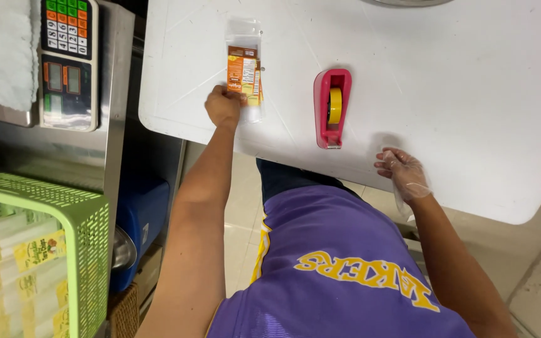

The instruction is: Labeling and sealing bags of food products using tape and labels at a packaging station.

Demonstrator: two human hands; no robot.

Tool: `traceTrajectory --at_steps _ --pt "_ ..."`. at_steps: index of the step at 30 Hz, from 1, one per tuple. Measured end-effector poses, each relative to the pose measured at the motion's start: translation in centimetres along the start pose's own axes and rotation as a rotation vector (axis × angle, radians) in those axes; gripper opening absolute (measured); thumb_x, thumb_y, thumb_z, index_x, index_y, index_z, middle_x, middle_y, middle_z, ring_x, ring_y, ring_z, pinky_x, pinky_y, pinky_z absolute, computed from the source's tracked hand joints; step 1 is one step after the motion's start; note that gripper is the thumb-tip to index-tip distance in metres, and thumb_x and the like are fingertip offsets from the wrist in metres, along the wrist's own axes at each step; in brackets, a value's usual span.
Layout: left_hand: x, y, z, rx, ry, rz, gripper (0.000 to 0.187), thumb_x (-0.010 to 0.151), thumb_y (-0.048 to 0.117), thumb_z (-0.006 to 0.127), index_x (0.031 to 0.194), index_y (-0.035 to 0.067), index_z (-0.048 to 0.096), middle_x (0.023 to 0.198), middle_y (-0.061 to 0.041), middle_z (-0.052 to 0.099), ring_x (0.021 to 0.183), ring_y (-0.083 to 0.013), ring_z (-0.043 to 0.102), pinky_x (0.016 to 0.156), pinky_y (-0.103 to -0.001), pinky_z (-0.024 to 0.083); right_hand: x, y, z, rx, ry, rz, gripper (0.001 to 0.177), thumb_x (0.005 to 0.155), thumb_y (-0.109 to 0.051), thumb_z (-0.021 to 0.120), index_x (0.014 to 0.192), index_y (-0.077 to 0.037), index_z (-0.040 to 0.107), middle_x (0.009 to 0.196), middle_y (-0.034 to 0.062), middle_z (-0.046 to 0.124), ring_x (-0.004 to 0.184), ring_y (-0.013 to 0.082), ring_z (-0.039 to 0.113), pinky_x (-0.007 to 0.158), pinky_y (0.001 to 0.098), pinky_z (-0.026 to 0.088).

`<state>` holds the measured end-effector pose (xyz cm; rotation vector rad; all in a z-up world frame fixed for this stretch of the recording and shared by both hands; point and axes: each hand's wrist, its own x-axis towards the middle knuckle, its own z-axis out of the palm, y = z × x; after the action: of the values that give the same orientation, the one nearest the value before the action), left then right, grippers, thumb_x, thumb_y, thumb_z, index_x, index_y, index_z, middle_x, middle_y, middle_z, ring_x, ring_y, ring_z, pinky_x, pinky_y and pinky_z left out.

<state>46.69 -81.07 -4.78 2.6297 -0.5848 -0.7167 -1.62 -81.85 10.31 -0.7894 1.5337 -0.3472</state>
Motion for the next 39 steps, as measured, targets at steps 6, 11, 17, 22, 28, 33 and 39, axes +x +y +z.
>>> traceTrajectory --at_steps 6,11,17,22,28,33,39 --pt "-6.8 4.4 -9.6 -0.282 0.188 0.298 0.007 0.088 0.019 0.077 0.094 0.022 0.075 0.089 -0.003 0.078 0.094 -0.0281 0.076 0.087 -0.041 0.059 -0.8 -3.7 0.3 -0.113 0.097 -0.242 0.030 0.111 -0.013 0.058 0.135 0.004 0.059 0.120 0.0229 0.068 0.097 0.0261 0.070 0.086 0.0373 0.061" --pt "-18.1 12.3 -19.0 -0.293 0.021 0.968 0.015 0.083 -0.002 0.079 0.092 0.010 0.077 0.082 -0.012 0.076 0.081 -0.0352 0.074 0.079 -0.043 0.058 -2.9 -10.7 4.6 -0.537 0.065 -1.411 0.050 0.093 -0.012 0.082 0.138 0.000 0.066 0.132 0.0204 0.068 0.124 0.0377 0.063 0.108 0.0517 0.048" --pt "-29.1 18.8 -21.4 -0.357 -0.165 1.106 0.024 0.087 0.015 0.081 0.110 0.015 0.075 0.087 -0.010 0.077 0.085 -0.0309 0.076 0.079 -0.041 0.061 -8.8 -17.8 9.6 -0.189 -0.417 -1.287 0.015 0.092 0.007 0.072 0.106 0.004 0.076 0.096 0.0175 0.075 0.090 0.0395 0.072 0.084 0.0456 0.059" --pt "-30.2 19.7 -23.8 -0.532 -0.330 1.024 0.017 0.096 0.008 0.071 0.113 0.012 0.075 0.094 -0.008 0.080 0.088 -0.0258 0.078 0.081 -0.038 0.060 -6.3 -16.0 5.4 -0.146 -0.288 -1.076 0.016 0.095 0.000 0.077 0.111 -0.001 0.074 0.101 0.0143 0.073 0.099 0.0244 0.071 0.087 0.0426 0.056" --pt "-31.3 22.1 -21.0 -0.503 -0.244 1.110 0.005 0.094 0.013 0.074 0.095 0.014 0.079 0.088 -0.006 0.079 0.082 -0.0278 0.077 0.076 -0.036 0.060 -8.5 -17.3 2.1 -0.175 0.006 -1.126 0.020 0.095 -0.002 0.084 0.110 -0.002 0.070 0.100 0.0120 0.069 0.095 0.0264 0.070 0.087 0.0399 0.056" --pt "-33.1 23.4 -17.3 -0.414 -0.035 1.298 0.007 0.088 0.018 0.082 0.085 0.014 0.077 0.088 -0.004 0.079 0.083 -0.0265 0.077 0.076 -0.036 0.061 -13.0 -17.5 2.3 0.117 -0.146 -0.924 0.025 0.096 -0.009 0.081 0.115 0.000 0.068 0.095 0.0108 0.071 0.087 0.0162 0.069 0.084 0.0324 0.059" --pt "-35.0 24.2 -14.7 -0.493 0.010 1.446 0.004 0.091 0.010 0.077 0.088 0.009 0.078 0.087 -0.005 0.079 0.083 -0.0254 0.078 0.073 -0.033 0.063 -13.5 -18.2 0.9 0.518 -0.292 -0.503 0.009 0.096 -0.001 0.065 0.101 0.007 0.065 0.093 0.0202 0.072 0.083 0.0273 0.076 0.076 0.0400 0.069"
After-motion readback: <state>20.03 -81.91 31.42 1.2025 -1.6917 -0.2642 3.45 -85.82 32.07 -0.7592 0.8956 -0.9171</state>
